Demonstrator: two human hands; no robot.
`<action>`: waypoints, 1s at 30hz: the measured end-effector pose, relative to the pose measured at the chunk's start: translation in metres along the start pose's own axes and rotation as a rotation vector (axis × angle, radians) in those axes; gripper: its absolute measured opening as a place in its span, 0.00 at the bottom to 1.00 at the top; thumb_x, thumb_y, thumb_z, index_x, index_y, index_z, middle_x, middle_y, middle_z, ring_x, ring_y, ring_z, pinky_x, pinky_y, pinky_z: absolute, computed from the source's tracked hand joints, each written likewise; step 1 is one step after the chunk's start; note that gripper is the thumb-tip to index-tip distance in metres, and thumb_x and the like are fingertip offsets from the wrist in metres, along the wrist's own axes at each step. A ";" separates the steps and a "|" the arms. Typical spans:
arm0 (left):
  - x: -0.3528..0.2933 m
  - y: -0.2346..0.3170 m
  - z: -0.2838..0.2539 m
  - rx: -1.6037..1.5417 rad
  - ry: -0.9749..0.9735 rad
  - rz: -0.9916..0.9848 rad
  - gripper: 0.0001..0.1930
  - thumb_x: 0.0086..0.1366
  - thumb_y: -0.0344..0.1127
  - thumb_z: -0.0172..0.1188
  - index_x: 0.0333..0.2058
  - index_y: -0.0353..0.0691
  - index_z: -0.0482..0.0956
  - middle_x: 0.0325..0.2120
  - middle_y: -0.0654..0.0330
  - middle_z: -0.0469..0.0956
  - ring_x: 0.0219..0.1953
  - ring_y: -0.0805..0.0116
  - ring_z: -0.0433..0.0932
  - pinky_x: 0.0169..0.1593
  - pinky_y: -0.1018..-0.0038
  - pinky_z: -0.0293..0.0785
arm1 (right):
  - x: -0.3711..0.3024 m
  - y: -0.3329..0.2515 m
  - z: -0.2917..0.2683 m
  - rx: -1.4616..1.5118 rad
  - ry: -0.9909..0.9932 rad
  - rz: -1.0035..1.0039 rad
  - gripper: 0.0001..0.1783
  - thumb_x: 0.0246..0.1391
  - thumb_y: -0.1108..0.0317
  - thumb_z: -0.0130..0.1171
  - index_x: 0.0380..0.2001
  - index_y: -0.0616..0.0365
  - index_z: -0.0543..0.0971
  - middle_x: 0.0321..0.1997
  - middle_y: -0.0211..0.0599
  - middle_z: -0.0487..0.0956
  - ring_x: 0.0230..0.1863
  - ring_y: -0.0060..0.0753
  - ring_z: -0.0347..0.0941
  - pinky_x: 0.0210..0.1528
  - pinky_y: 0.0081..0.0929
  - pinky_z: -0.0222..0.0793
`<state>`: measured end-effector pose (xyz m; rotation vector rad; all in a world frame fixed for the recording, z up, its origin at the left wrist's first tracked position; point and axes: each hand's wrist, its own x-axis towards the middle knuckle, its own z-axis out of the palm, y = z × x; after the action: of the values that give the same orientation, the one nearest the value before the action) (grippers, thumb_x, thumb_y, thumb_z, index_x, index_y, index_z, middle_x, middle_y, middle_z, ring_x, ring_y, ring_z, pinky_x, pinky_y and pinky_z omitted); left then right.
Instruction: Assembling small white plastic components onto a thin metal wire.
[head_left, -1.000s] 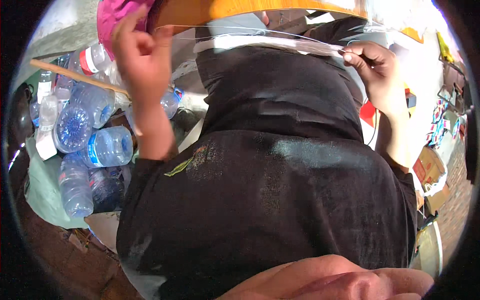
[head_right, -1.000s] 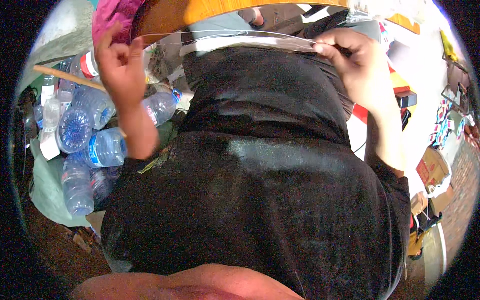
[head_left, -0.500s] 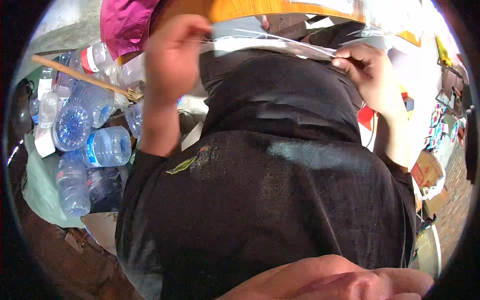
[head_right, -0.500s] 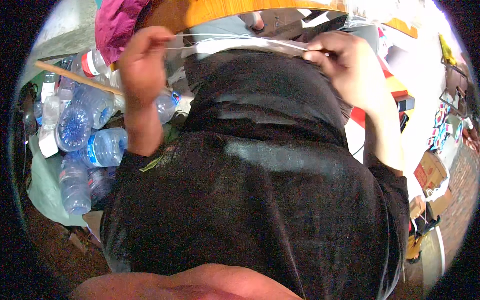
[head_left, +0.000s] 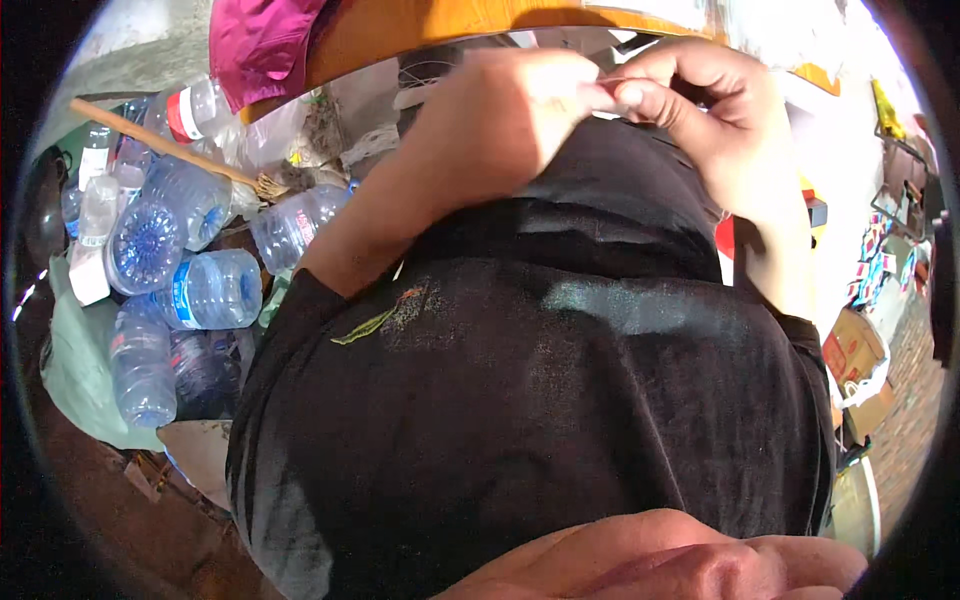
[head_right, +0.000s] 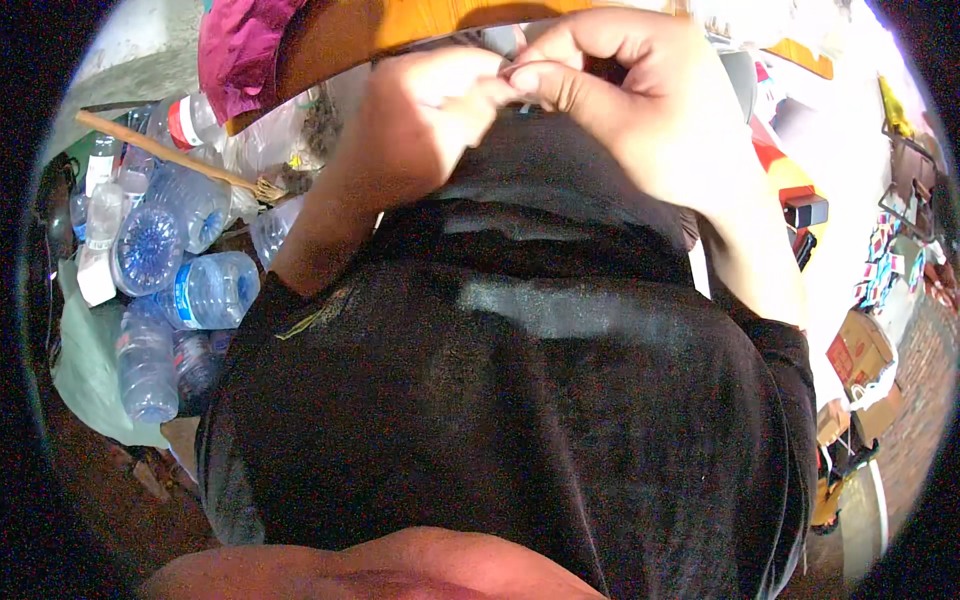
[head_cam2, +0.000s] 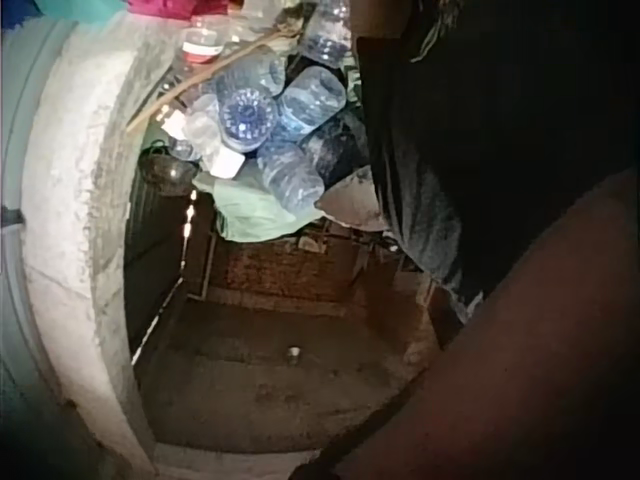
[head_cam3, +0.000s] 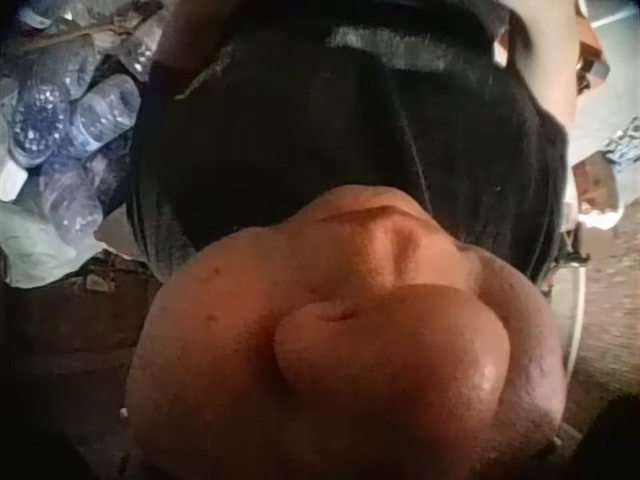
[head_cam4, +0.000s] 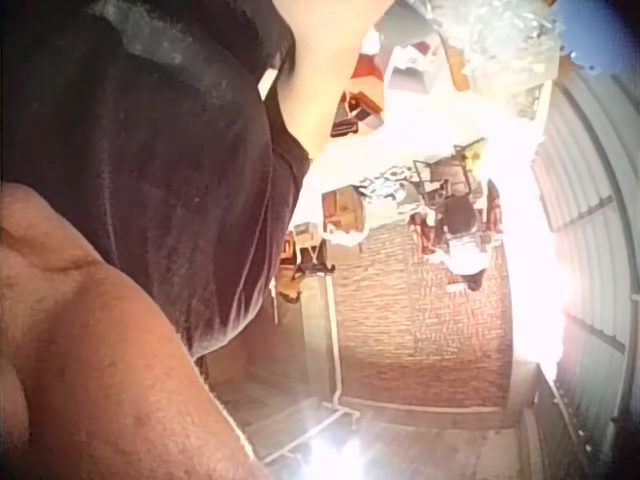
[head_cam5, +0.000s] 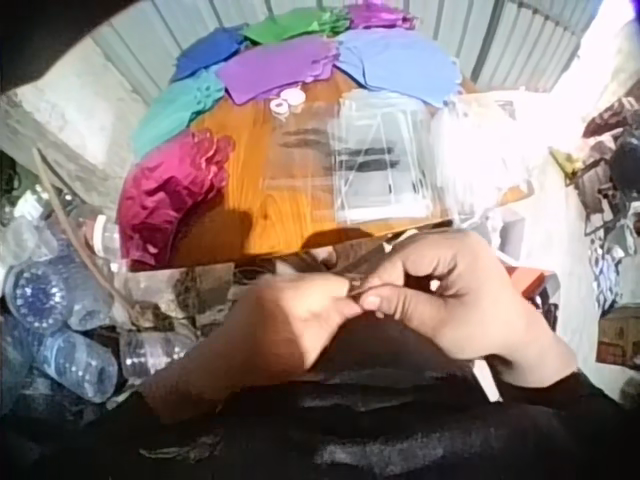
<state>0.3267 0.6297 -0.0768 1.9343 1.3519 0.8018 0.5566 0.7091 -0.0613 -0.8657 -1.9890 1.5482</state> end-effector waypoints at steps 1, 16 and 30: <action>0.001 -0.004 -0.004 -0.061 0.076 0.007 0.07 0.68 0.28 0.65 0.42 0.34 0.86 0.34 0.59 0.86 0.35 0.71 0.82 0.40 0.74 0.77 | 0.001 0.000 -0.005 0.046 -0.026 0.073 0.07 0.66 0.73 0.67 0.43 0.66 0.86 0.37 0.32 0.87 0.40 0.20 0.81 0.46 0.22 0.77; 0.007 0.002 -0.018 -0.061 0.154 0.033 0.33 0.68 0.30 0.71 0.68 0.29 0.69 0.56 0.45 0.80 0.41 0.65 0.82 0.42 0.72 0.78 | -0.006 0.035 -0.016 0.410 -0.079 0.196 0.10 0.68 0.66 0.67 0.40 0.64 0.87 0.31 0.29 0.85 0.34 0.21 0.78 0.43 0.21 0.74; 0.025 -0.004 0.005 -0.477 0.012 -0.364 0.11 0.78 0.32 0.56 0.43 0.30 0.85 0.23 0.64 0.77 0.28 0.76 0.74 0.34 0.75 0.72 | 0.000 0.056 -0.006 0.611 0.168 0.371 0.15 0.70 0.59 0.65 0.46 0.61 0.87 0.31 0.22 0.83 0.26 0.11 0.67 0.28 0.14 0.65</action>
<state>0.3358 0.6539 -0.0802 1.2751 1.3210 0.8577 0.5714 0.7219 -0.1139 -1.0821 -1.1627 2.0474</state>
